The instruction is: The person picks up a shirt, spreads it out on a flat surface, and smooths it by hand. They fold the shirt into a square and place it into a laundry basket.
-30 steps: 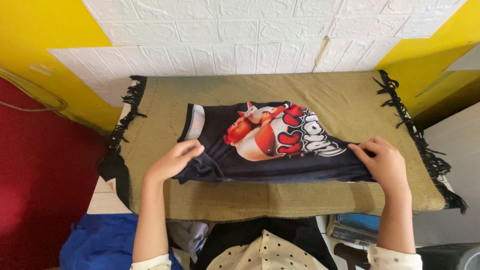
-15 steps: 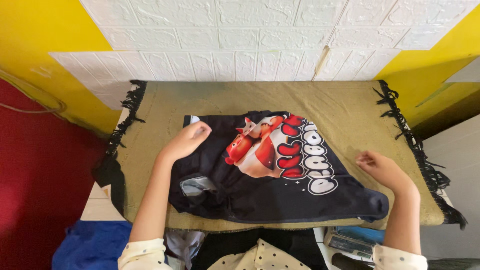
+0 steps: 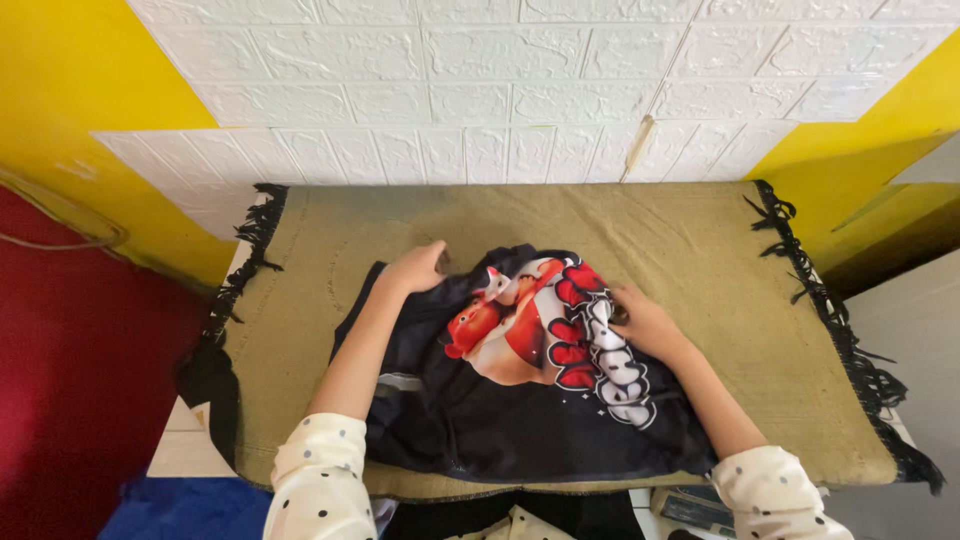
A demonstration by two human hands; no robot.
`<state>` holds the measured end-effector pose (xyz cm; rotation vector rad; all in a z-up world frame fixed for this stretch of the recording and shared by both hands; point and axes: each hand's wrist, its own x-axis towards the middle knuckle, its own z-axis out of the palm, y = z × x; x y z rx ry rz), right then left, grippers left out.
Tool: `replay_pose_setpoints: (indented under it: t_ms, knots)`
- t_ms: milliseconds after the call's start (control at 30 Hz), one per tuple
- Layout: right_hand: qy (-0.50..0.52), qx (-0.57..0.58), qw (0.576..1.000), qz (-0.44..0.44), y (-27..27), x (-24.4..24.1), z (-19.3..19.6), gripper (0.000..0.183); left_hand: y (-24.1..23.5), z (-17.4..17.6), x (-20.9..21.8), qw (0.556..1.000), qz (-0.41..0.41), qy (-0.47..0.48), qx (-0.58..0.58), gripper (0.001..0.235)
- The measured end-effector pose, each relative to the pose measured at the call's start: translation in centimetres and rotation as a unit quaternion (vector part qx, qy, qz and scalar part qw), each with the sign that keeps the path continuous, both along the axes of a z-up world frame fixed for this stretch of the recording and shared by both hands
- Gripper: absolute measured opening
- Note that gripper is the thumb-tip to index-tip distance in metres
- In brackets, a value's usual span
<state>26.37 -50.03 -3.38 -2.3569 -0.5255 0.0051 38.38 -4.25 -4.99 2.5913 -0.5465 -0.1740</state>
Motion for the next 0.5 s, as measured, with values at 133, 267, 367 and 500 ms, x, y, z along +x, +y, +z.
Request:
replay_pose_setpoints:
  t_ms: [133,267,367,500]
  knots:
    - [0.217,0.164,0.960,0.066,1.4,-1.8,0.0,0.067,-1.3,3.2,-2.9,0.978,-0.131,0.165,0.003,0.071]
    - [0.278,0.173,0.935,0.137,1.3,-2.8,2.4,0.067,-2.7,5.5,-5.4,0.930,-0.176,0.300,-0.116,0.064]
    - [0.290,0.097,0.944,0.126,-0.1,-2.0,4.8,0.058,-1.3,6.4,-5.0,0.934,-0.107,0.247,-0.236,0.061]
    - [0.244,0.032,0.969,-0.035,-5.4,0.4,7.4,0.038,2.4,6.0,-2.2,0.918,0.099,0.141,-0.356,0.052]
